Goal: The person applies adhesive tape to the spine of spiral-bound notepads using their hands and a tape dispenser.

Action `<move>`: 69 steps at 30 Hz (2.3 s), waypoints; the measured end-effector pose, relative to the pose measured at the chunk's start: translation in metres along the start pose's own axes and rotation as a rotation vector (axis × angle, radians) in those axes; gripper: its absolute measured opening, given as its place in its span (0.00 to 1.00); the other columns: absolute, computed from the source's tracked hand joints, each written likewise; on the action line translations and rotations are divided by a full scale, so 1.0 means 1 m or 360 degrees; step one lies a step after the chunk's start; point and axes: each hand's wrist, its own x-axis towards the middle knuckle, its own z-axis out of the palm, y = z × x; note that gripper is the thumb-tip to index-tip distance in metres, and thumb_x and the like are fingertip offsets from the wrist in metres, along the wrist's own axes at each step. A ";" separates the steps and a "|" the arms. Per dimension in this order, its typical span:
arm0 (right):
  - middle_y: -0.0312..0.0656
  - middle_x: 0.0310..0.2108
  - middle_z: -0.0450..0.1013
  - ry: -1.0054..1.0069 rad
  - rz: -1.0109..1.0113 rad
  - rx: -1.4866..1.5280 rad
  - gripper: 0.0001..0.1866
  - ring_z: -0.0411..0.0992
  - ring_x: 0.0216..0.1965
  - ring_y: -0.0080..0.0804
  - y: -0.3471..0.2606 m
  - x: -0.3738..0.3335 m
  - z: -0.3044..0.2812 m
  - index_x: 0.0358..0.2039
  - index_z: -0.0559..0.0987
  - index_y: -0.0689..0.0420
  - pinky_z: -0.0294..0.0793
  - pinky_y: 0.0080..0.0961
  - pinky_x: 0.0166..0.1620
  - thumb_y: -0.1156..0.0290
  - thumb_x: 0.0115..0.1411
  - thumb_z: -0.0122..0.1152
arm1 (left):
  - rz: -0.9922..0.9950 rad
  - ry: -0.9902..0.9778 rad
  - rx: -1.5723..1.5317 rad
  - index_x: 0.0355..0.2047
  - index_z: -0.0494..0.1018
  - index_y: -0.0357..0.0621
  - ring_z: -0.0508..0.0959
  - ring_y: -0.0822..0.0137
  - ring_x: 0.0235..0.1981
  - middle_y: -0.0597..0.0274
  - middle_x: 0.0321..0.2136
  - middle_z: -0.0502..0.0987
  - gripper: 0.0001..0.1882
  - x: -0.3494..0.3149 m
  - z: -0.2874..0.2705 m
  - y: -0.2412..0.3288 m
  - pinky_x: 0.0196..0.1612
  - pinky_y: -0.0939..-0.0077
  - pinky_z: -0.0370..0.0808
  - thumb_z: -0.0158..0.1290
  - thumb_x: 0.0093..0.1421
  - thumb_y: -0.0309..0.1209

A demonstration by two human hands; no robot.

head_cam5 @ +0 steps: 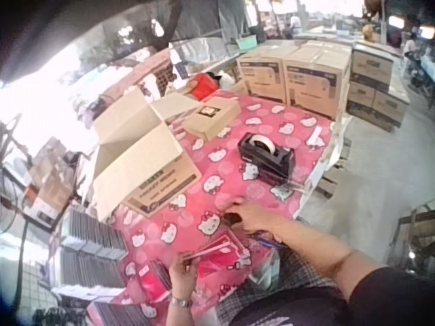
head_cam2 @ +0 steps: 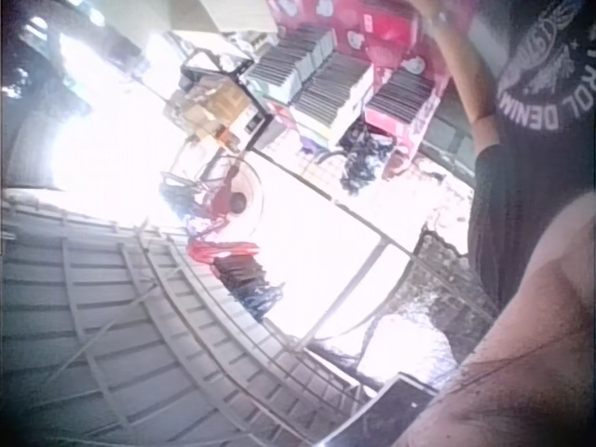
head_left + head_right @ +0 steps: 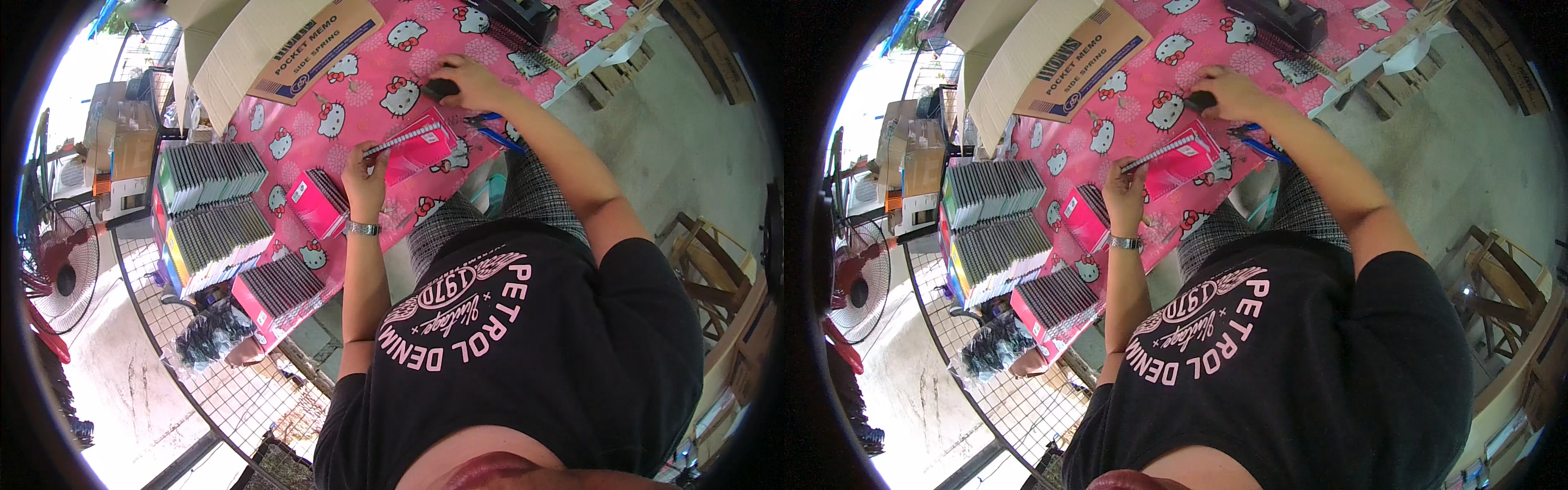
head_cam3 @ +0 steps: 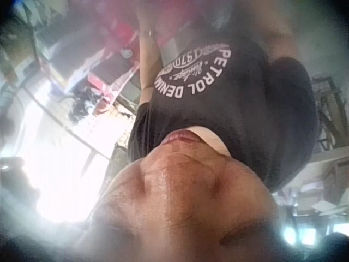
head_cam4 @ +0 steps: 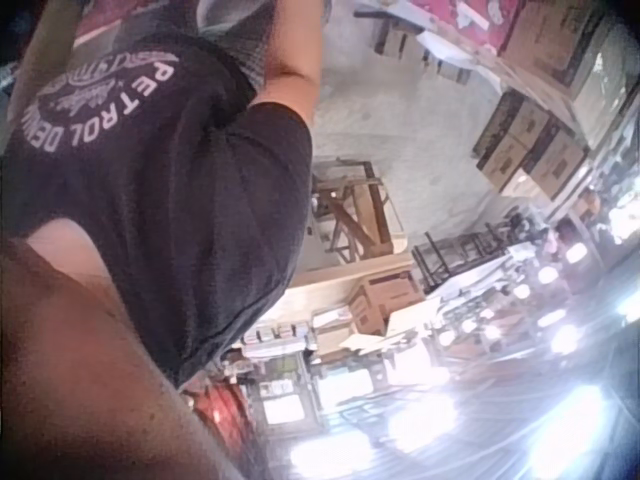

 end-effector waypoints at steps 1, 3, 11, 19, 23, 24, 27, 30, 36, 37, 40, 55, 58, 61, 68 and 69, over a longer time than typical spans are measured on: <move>0.53 0.60 0.62 0.0173 -0.0014 0.0089 0.34 0.61 0.59 0.51 0.015 -0.009 0.002 0.55 0.71 0.59 0.64 0.41 0.60 0.61 0.49 0.69 | 0.0012 0.0052 -0.0068 0.39 0.72 0.36 0.76 0.76 0.27 0.62 0.31 0.77 0.10 0.000 0.002 0.000 0.29 0.80 0.73 0.58 0.58 0.23; 0.52 0.60 0.61 0.0422 -0.0014 -0.0012 0.35 0.62 0.59 0.51 0.009 -0.034 0.001 0.59 0.68 0.54 0.64 0.45 0.58 0.58 0.51 0.66 | 0.0006 0.0206 -0.0203 0.40 0.72 0.36 0.76 0.76 0.28 0.63 0.30 0.77 0.09 -0.009 0.001 -0.005 0.29 0.81 0.73 0.56 0.60 0.23; 0.49 0.56 0.66 0.0064 0.0042 -0.0478 0.33 0.63 0.57 0.49 -0.030 -0.135 0.001 0.58 0.68 0.55 0.62 0.44 0.59 0.58 0.53 0.64 | 0.0002 0.0463 -0.0079 0.43 0.71 0.34 0.79 0.74 0.26 0.59 0.31 0.77 0.10 -0.017 0.019 -0.007 0.28 0.81 0.74 0.53 0.64 0.28; 0.45 0.54 0.68 0.0129 -0.0281 0.0027 0.32 0.65 0.54 0.45 -0.131 -0.078 0.009 0.57 0.70 0.54 0.62 0.44 0.57 0.58 0.51 0.63 | -0.0001 0.0385 -0.0001 0.41 0.74 0.36 0.77 0.76 0.26 0.61 0.26 0.77 0.08 -0.017 0.010 -0.012 0.29 0.82 0.74 0.54 0.62 0.23; 0.44 0.53 0.69 0.0129 -0.0335 -0.0066 0.30 0.65 0.54 0.42 -0.141 -0.060 0.024 0.55 0.71 0.54 0.60 0.43 0.56 0.59 0.51 0.62 | 0.0031 0.0323 0.0044 0.44 0.73 0.33 0.75 0.78 0.29 0.63 0.29 0.77 0.10 -0.019 0.006 -0.018 0.31 0.83 0.73 0.51 0.61 0.18; 0.44 0.52 0.69 0.0095 -0.0317 -0.0086 0.30 0.65 0.54 0.43 -0.144 -0.058 0.023 0.55 0.72 0.55 0.61 0.43 0.56 0.60 0.52 0.62 | 0.0008 0.0302 0.0002 0.45 0.72 0.32 0.75 0.78 0.31 0.64 0.30 0.77 0.11 -0.020 0.005 -0.020 0.31 0.84 0.72 0.49 0.62 0.17; 0.45 0.48 0.71 0.0049 -0.0215 0.0057 0.26 0.69 0.49 0.40 -0.145 -0.061 0.030 0.54 0.72 0.57 0.66 0.42 0.54 0.62 0.55 0.61 | -0.0035 0.0384 -0.0220 0.45 0.73 0.30 0.74 0.79 0.30 0.65 0.30 0.77 0.12 -0.022 0.010 -0.018 0.31 0.84 0.72 0.50 0.61 0.16; 0.44 0.43 0.73 -0.0493 0.0495 0.1359 0.25 0.72 0.45 0.36 -0.144 -0.056 0.027 0.54 0.71 0.60 0.71 0.40 0.51 0.62 0.59 0.60 | 0.0071 0.0512 -0.0122 0.43 0.76 0.32 0.74 0.79 0.26 0.63 0.29 0.79 0.11 -0.024 0.014 -0.015 0.30 0.83 0.73 0.54 0.59 0.18; 0.46 0.40 0.73 -0.0141 0.0177 0.0746 0.26 0.73 0.45 0.40 -0.115 -0.073 0.009 0.53 0.72 0.54 0.72 0.37 0.48 0.61 0.55 0.65 | 0.0215 0.0623 0.0100 0.40 0.77 0.34 0.72 0.77 0.25 0.64 0.27 0.76 0.10 -0.022 -0.024 0.027 0.30 0.82 0.69 0.53 0.57 0.17; 0.48 0.42 0.73 -0.0012 0.0113 0.0397 0.27 0.72 0.46 0.44 -0.099 -0.076 0.000 0.53 0.72 0.52 0.71 0.39 0.49 0.61 0.52 0.66 | 0.0258 0.0665 0.0140 0.39 0.76 0.35 0.72 0.75 0.26 0.64 0.27 0.76 0.10 -0.019 -0.040 0.035 0.31 0.81 0.69 0.53 0.56 0.16; 0.51 0.45 0.71 -0.0129 0.0258 -0.0145 0.28 0.70 0.48 0.51 -0.054 -0.085 -0.024 0.52 0.72 0.52 0.69 0.44 0.51 0.63 0.49 0.66 | 0.0268 0.0639 0.0893 0.35 0.75 0.40 0.75 0.63 0.35 0.59 0.30 0.77 0.07 -0.008 -0.097 0.049 0.40 0.67 0.70 0.49 0.56 0.24; 0.44 0.42 0.72 0.0234 0.0362 -0.1217 0.14 0.72 0.46 0.41 0.089 -0.015 -0.031 0.41 0.78 0.56 0.76 0.38 0.46 0.67 0.54 0.57 | 0.0690 -0.0188 0.0999 0.41 0.73 0.42 0.73 0.50 0.44 0.55 0.41 0.75 0.18 -0.006 0.001 0.014 0.49 0.56 0.70 0.60 0.48 0.30; 0.45 0.42 0.72 0.0414 0.0411 -0.1236 0.14 0.72 0.47 0.41 0.092 -0.009 -0.031 0.42 0.77 0.55 0.76 0.38 0.47 0.70 0.54 0.56 | 0.0768 -0.0373 0.1167 0.42 0.74 0.43 0.73 0.53 0.44 0.57 0.41 0.75 0.20 -0.021 0.034 0.019 0.49 0.59 0.71 0.61 0.48 0.32; 0.46 0.40 0.72 0.0387 0.0445 -0.1165 0.15 0.73 0.47 0.43 0.091 -0.009 -0.045 0.44 0.76 0.54 0.76 0.38 0.47 0.72 0.54 0.55 | 0.0759 -0.0463 0.1257 0.42 0.74 0.45 0.75 0.55 0.43 0.58 0.41 0.77 0.18 -0.020 0.035 0.020 0.45 0.63 0.75 0.60 0.51 0.34; 0.48 0.42 0.72 0.0522 0.0289 -0.0256 0.17 0.72 0.47 0.47 0.034 -0.015 -0.063 0.46 0.77 0.56 0.73 0.39 0.49 0.73 0.54 0.54 | 0.0733 -0.0532 0.1087 0.44 0.73 0.46 0.78 0.53 0.32 0.56 0.34 0.78 0.14 0.007 0.003 0.037 0.36 0.62 0.77 0.54 0.56 0.31; 0.48 0.41 0.73 0.0483 0.0116 -0.0105 0.18 0.72 0.46 0.46 0.023 -0.017 -0.054 0.46 0.78 0.54 0.72 0.39 0.49 0.73 0.54 0.54 | 0.0820 -0.0459 0.1111 0.43 0.73 0.46 0.78 0.52 0.29 0.55 0.32 0.78 0.13 0.012 0.004 0.040 0.34 0.61 0.77 0.53 0.56 0.30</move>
